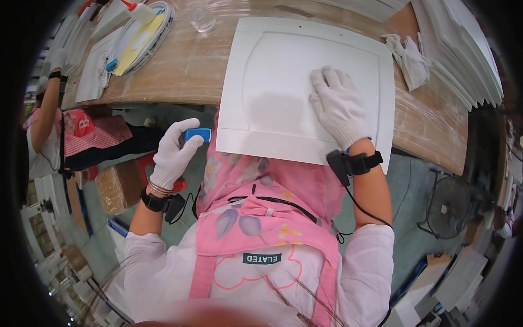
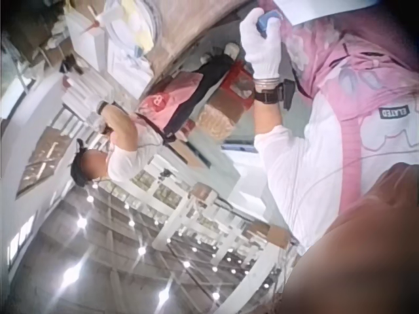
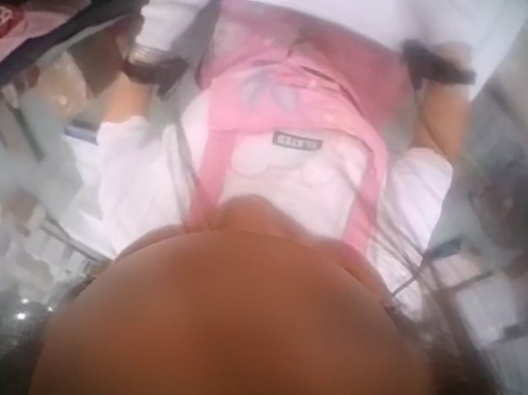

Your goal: Inspecting and cleaning white cabinet doors using a cloth, cleaner, and a scraper block in a factory setting.

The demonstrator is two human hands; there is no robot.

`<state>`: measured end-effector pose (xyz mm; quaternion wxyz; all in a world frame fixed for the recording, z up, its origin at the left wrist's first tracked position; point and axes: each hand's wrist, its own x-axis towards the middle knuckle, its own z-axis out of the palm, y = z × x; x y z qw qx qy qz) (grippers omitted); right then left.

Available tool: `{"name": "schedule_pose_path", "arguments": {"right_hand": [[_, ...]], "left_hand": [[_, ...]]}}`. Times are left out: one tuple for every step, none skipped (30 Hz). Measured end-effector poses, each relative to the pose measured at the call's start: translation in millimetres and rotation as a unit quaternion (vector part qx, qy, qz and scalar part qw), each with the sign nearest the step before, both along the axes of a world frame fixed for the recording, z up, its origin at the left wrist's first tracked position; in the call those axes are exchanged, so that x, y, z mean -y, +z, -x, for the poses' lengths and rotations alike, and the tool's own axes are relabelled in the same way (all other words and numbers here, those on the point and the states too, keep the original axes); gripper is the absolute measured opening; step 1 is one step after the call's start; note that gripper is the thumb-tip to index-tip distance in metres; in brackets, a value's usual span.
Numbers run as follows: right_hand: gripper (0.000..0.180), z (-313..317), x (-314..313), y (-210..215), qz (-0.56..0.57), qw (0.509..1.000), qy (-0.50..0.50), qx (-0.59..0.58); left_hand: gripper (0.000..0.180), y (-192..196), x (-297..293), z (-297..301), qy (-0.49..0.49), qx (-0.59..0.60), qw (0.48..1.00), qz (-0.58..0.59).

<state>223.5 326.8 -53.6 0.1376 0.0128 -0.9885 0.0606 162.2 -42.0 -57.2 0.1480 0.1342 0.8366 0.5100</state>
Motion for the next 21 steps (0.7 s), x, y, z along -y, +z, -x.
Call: {"name": "schedule_pose_path", "arguments": {"right_hand": [[0.042,0,-1,0,0.002,1.000,0.004,0.000],[0.042,0,-1,0,0.000,1.000,0.002,0.001],[0.042,1,-1,0,0.002,1.000,0.005,0.000],[0.042,1,-1,0,0.004,1.000,0.009,-0.001],[0.042,1,-1,1,0.003,1.000,0.007,-0.001],[0.042,1,-1,2,0.005,1.000,0.008,0.001],[0.042,1,-1,4,0.007,1.000,0.010,0.002],[0.042,1,0,3,0.005,1.000,0.008,0.001],[0.042,0,-1,0,0.009,1.000,0.009,0.000],[0.043,0,-3,0,0.013,1.000,0.009,-0.001],[0.043,-2,-3,2,0.009,1.000,0.002,-0.004],[0.041,-4,-2,6,0.030,0.999,0.011,0.012],[0.040,-7,1,9,0.051,0.998,0.019,0.028],[0.040,-12,7,9,0.047,0.999,0.013,0.025],[0.038,-17,18,7,0.162,0.985,0.049,0.029],[0.036,-20,29,9,0.274,0.957,0.084,0.032],[0.035,-19,39,14,0.269,0.953,0.143,0.006],[0.033,-17,51,20,0.261,0.944,0.201,-0.018],[0.035,-22,62,26,0.343,0.918,0.197,0.025],[0.037,-26,73,31,0.423,0.883,0.191,0.067],[0.037,-26,78,36,0.420,0.888,0.178,0.062]], "left_hand": [[0.038,4,-3,-1,-0.043,-0.020,0.998,0.028],[0.038,7,-6,-1,-0.086,-0.041,0.994,0.056],[0.038,7,-7,-1,-0.088,-0.041,0.994,0.055],[0.037,8,-9,-1,-0.083,-0.057,0.992,0.071],[0.036,8,-11,-1,-0.077,-0.073,0.991,0.086],[0.040,6,-11,2,-0.057,-0.080,0.993,0.071],[0.040,5,-11,3,-0.059,-0.082,0.992,0.069],[0.043,5,-11,3,-0.010,-0.021,1.000,-0.006],[0.045,8,-15,5,0.036,0.040,0.995,-0.084],[0.048,13,-16,7,0.037,0.059,0.993,-0.095],[0.048,20,-18,9,0.030,0.057,0.993,-0.098],[0.044,26,-20,9,0.039,0.109,0.987,-0.114],[0.039,30,-22,10,0.046,0.160,0.978,-0.129],[0.037,30,-25,9,0.035,0.177,0.972,-0.152],[0.037,30,-26,7,0.028,0.173,0.972,-0.154],[0.039,29,-26,5,0.009,0.217,0.951,-0.220],[0.043,31,-27,3,-0.012,0.260,0.923,-0.284],[0.052,33,-36,-1,0.042,0.291,0.923,-0.247],[0.052,37,-43,-3,0.030,0.293,0.923,-0.250],[0.052,43,-50,-4,0.003,0.327,0.908,-0.263],[0.052,45,-57,-5,-0.026,0.362,0.891,-0.272]]}}
